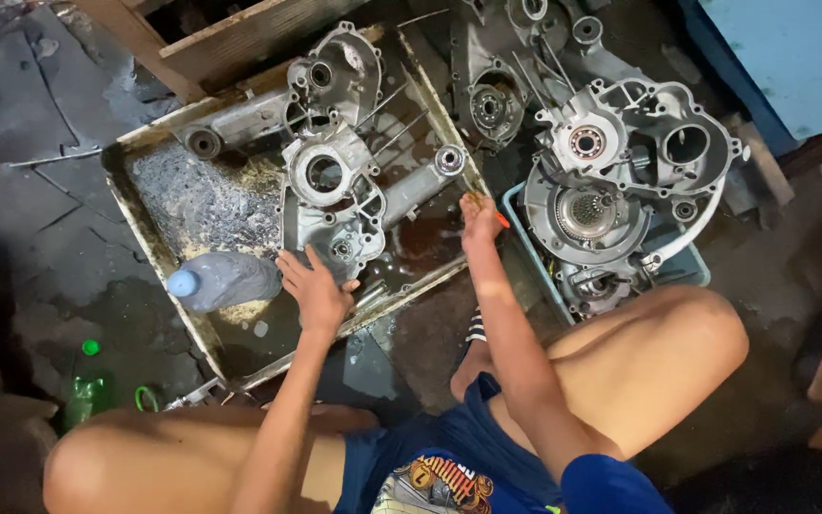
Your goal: Cleaning a motorcycle engine crankcase using a small hand tool to scrape away residue
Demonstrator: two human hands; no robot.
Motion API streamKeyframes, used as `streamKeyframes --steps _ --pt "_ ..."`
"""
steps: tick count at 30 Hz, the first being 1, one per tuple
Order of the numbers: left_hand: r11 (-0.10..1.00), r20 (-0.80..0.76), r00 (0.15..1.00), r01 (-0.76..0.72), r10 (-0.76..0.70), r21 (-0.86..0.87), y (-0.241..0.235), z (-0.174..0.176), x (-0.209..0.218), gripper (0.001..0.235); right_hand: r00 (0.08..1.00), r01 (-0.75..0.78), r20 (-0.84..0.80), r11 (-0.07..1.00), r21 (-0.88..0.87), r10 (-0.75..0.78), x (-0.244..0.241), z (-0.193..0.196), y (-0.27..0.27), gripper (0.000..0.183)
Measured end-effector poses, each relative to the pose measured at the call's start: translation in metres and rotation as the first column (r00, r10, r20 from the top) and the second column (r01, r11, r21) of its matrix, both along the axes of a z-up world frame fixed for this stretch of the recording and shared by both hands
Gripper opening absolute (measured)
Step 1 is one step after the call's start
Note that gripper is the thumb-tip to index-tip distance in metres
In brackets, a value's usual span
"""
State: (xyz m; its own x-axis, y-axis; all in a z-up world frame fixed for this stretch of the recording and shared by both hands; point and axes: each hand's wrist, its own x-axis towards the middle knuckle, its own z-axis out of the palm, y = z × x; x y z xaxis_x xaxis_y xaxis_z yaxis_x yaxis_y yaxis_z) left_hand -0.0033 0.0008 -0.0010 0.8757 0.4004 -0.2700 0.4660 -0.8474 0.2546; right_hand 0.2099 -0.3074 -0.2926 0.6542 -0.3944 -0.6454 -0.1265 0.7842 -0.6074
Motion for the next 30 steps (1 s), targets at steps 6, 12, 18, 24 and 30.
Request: streamKeyframes --steps 6,12,18,24,30 --pt "1.0 0.006 1.0 -0.006 0.006 0.008 -0.002 -0.005 0.0 0.119 0.996 0.063 0.065 0.992 -0.106 -0.057 -0.005 0.03 0.012 0.038" --pt "0.998 0.011 1.0 0.001 -0.002 0.058 0.001 -0.011 0.002 0.12 0.984 0.023 0.176 0.999 -0.04 -0.015 -0.013 0.081 0.007 0.051" --pt "1.0 0.006 1.0 -0.009 0.009 0.015 -0.003 -0.006 0.001 0.12 0.986 -0.004 0.162 0.979 -0.202 0.038 0.01 0.107 0.013 0.038" --pt "1.0 -0.008 1.0 -0.017 0.017 -0.009 0.0 -0.009 0.003 0.121 0.996 -0.054 0.041 0.925 -0.377 0.074 0.051 0.047 -0.017 0.028" --pt "0.999 -0.003 1.0 -0.008 0.008 0.031 -0.002 -0.013 0.001 0.122 0.997 -0.066 0.008 0.906 -0.417 0.076 0.03 0.147 -0.005 0.042"
